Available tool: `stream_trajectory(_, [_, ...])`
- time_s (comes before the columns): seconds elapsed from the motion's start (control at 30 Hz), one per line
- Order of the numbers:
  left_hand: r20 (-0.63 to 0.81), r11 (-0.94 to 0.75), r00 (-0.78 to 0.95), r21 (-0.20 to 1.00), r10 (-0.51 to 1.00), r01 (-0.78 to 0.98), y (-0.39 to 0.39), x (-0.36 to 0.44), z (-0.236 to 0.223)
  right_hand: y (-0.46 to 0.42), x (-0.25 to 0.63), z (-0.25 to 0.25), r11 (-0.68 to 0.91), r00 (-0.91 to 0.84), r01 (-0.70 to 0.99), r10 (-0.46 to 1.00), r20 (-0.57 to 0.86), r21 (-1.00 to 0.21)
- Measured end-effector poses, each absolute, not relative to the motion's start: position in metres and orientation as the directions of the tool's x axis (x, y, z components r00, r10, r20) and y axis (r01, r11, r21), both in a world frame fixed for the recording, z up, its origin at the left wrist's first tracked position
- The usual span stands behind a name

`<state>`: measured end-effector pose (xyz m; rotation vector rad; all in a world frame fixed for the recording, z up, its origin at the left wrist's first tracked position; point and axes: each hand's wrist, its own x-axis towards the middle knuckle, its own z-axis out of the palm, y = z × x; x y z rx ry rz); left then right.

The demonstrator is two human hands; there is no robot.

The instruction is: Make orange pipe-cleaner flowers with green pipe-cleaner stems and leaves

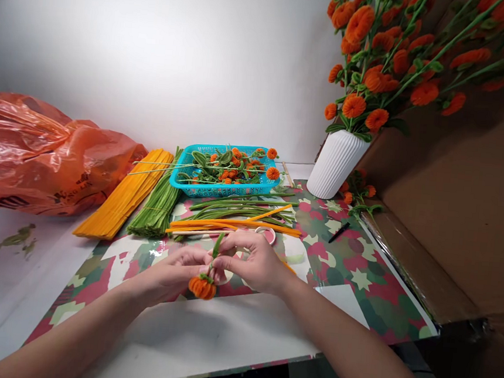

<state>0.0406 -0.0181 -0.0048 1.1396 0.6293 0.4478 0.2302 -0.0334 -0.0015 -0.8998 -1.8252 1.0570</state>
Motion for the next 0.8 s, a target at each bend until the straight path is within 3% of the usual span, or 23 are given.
stream_trajectory(0.07, [-0.271, 0.492, 0.804, 0.870, 0.530, -0.031, -0.018, 0.041, -0.008, -0.034, 0.231, -0.003, 0.301, -0.434, 0.087, 0.870, 0.236, -0.950])
stream_trajectory(0.13, [-0.283, 0.470, 0.771, 0.882, 0.571, -0.024, -0.017, 0.043, -0.008, -0.033, 0.232, -0.005, 0.261, -0.406, 0.097, 0.891, 0.201, -0.961])
stream_trajectory(0.27, [-0.137, 0.092, 0.552, 0.990, 0.822, 0.108, -0.017, 0.045, -0.001, -0.032, 0.230, -0.005, 0.293, -0.272, 0.257, 0.936, 0.222, -0.921])
stream_trajectory(0.37, [-0.018, -0.131, 0.506, 0.957, 0.862, 0.258, -0.018, 0.047, 0.004, -0.031, 0.227, -0.004, 0.336, -0.232, 0.343, 0.935, 0.267, -0.877])
stream_trajectory(0.43, [-0.021, -0.163, 0.519, 0.938, 0.855, 0.306, -0.019, 0.047, 0.005, -0.030, 0.226, -0.004, 0.356, -0.245, 0.355, 0.928, 0.282, -0.864])
stream_trajectory(0.53, [-0.097, -0.081, 0.559, 0.955, 0.823, 0.285, -0.019, 0.047, 0.005, -0.029, 0.229, -0.004, 0.381, -0.276, 0.354, 0.915, 0.293, -0.854])
stream_trajectory(0.67, [-0.235, 0.173, 0.660, 0.972, 0.714, 0.158, -0.019, 0.043, 0.001, -0.027, 0.235, -0.001, 0.385, -0.359, 0.294, 0.893, 0.272, -0.875])
stream_trajectory(0.8, [-0.226, 0.364, 0.805, 0.931, 0.549, 0.014, -0.018, 0.038, -0.005, -0.026, 0.238, 0.003, 0.407, -0.494, 0.178, 0.824, 0.276, -0.896])
